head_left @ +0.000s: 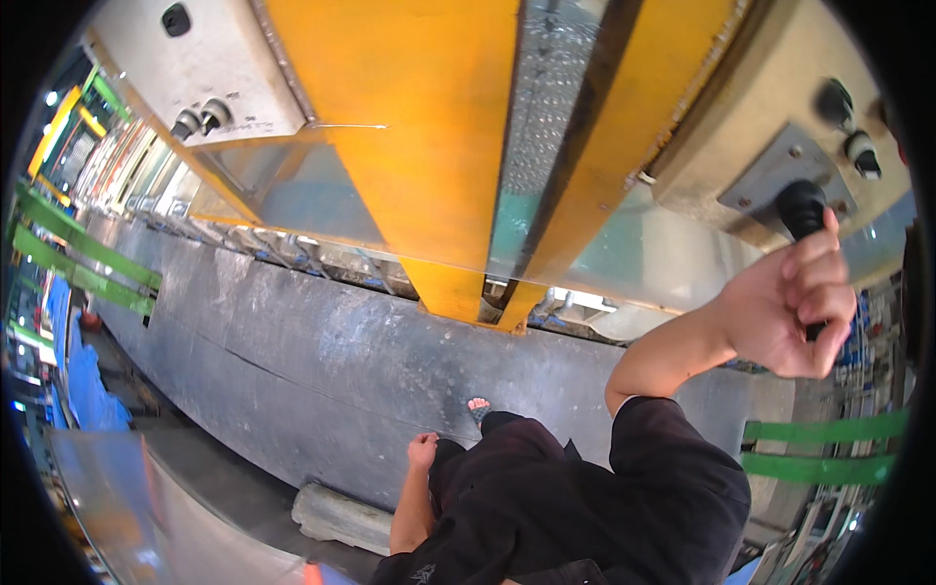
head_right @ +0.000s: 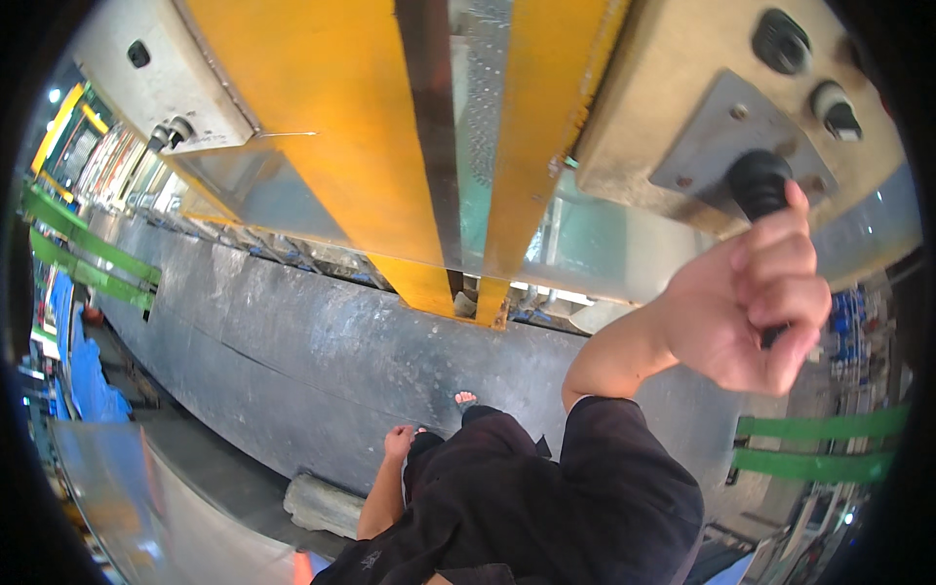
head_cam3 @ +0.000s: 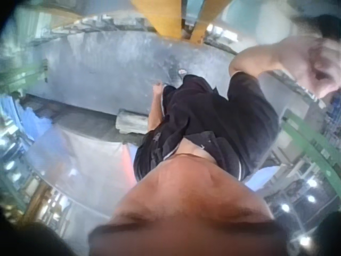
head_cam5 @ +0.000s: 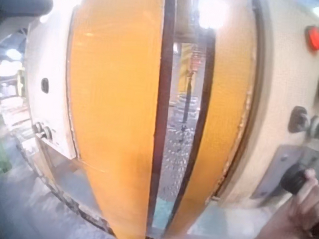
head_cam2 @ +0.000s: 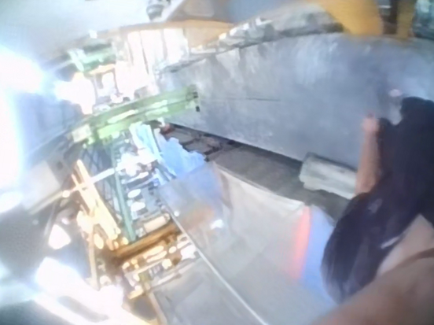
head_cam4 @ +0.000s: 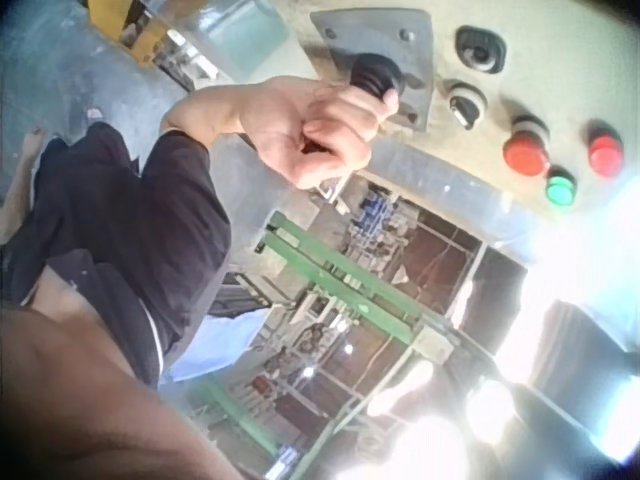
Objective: The person stands at a yellow industrial control panel and repeatedly turns a black rotary knob with their right hand. The camera remains in a first-person view focused on the panel and the operator's hand throughout the sequence.
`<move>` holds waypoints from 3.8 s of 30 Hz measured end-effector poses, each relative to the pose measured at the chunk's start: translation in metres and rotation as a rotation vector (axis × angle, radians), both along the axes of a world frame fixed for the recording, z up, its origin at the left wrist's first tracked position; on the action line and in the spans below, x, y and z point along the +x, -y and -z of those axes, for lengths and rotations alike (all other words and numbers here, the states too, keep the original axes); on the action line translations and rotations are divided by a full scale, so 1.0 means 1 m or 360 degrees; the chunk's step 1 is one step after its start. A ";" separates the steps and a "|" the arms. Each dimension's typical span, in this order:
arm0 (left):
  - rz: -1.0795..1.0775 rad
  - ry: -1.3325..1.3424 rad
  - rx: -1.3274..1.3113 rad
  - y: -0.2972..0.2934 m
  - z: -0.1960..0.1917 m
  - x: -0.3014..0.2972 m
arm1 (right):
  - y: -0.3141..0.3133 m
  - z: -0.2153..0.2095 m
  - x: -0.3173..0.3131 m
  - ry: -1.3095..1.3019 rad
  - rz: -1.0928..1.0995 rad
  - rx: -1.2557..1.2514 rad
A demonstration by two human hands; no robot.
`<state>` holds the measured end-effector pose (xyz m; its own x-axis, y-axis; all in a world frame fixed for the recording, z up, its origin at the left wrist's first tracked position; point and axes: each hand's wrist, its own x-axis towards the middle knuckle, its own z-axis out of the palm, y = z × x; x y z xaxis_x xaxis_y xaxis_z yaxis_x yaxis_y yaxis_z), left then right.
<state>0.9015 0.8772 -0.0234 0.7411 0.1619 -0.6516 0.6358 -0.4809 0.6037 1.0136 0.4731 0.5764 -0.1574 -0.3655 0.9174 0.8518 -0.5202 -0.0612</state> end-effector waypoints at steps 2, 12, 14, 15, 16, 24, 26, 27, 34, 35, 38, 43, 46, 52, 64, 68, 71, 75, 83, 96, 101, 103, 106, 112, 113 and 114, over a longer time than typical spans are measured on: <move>0.0149 -0.0048 0.0015 -0.007 -0.014 -0.005 | 0.003 0.004 0.002 0.0001 0.0095 -0.0123; 0.0124 -0.0237 0.0020 -0.122 -0.006 -0.019 | 0.010 0.008 0.005 0.0120 0.0330 -0.0184; 0.0232 -0.0237 0.0066 -0.145 0.000 -0.025 | 0.012 0.014 0.005 0.0082 0.0363 -0.0183; 0.0282 -0.0237 0.0089 -0.156 0.003 -0.029 | 0.013 0.019 0.004 0.0036 0.0407 -0.0220; 0.0235 -0.0232 0.0068 -0.160 0.003 -0.031 | 0.012 0.023 0.005 0.0026 0.0424 -0.0250; 0.0311 -0.0220 0.0000 -0.169 0.024 -0.062 | -0.004 0.033 -0.013 -0.0163 0.0392 -0.0007; 0.0357 -0.0264 -0.0098 -0.169 0.026 -0.068 | -0.014 0.034 -0.020 -0.0230 0.0367 0.0092; 0.0375 -0.0286 -0.0147 -0.169 0.027 -0.070 | -0.015 0.034 -0.023 -0.0263 0.0364 0.0100; 0.0421 -0.0231 0.0083 -0.175 0.000 -0.069 | -0.002 0.045 -0.024 -0.0337 0.0549 -0.0026; 0.0406 -0.0218 0.0089 -0.178 -0.001 -0.070 | -0.001 0.044 -0.024 -0.0328 0.0574 -0.0061; 0.0444 -0.0169 0.0173 -0.184 0.004 -0.075 | -0.001 0.045 -0.025 -0.0317 0.0654 -0.0152; 0.0388 -0.0251 0.0108 -0.164 -0.011 -0.084 | -0.016 0.046 -0.018 -0.0266 0.0812 -0.0083; 0.0390 -0.0277 0.0044 -0.140 -0.030 -0.093 | -0.001 0.049 -0.037 -0.0380 0.1014 -0.0278; 0.0655 -0.0033 0.0224 -0.113 -0.022 -0.099 | 0.012 0.054 -0.028 -0.0381 0.1067 -0.0230; 0.0541 0.0089 0.0518 -0.079 -0.043 -0.141 | 0.008 0.049 -0.038 -0.0421 0.0882 -0.0295; 0.0474 0.0020 0.0487 -0.077 -0.040 -0.148 | 0.008 0.043 -0.043 -0.0315 0.0872 -0.0346; 0.0579 -0.0068 0.0524 -0.077 -0.037 -0.147 | 0.011 0.055 -0.034 -0.0466 0.1043 -0.0221; 0.0643 -0.0082 0.0435 -0.094 -0.016 -0.141 | 0.008 0.050 -0.028 -0.0333 0.1016 -0.0226; 0.0662 -0.0051 0.0439 -0.108 -0.037 -0.111 | -0.009 0.055 -0.029 -0.0326 0.0841 -0.0025; 0.0742 -0.0120 0.0317 -0.203 -0.001 -0.079 | -0.036 0.044 -0.019 -0.0273 0.0689 -0.0104; 0.0819 -0.0033 0.0421 -0.236 0.002 -0.064 | -0.023 0.049 -0.019 -0.0348 0.0848 -0.0015; 0.0808 -0.0132 0.0458 -0.236 -0.005 -0.055 | -0.018 0.054 -0.020 -0.0410 0.0960 0.0030; 0.0810 -0.0073 0.0440 -0.230 -0.015 -0.046 | -0.013 0.054 -0.014 -0.0184 0.0952 0.0128; 0.0852 0.0023 0.0188 -0.193 -0.011 -0.043 | -0.017 0.037 -0.035 -0.0419 0.0916 -0.0114; 0.0943 0.0006 0.0236 -0.180 -0.019 -0.041 | -0.015 0.039 -0.037 -0.0461 0.0879 -0.0087; 0.1033 -0.0011 0.0285 -0.165 -0.027 -0.037 | -0.014 0.040 -0.040 -0.0471 0.0876 -0.0066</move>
<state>0.8648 1.0421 0.0031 0.7207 -0.2088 -0.6610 0.1877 -0.8592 0.4760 0.9735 0.4870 0.5367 -0.0493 -0.2661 0.9627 0.4083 -0.8850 -0.2238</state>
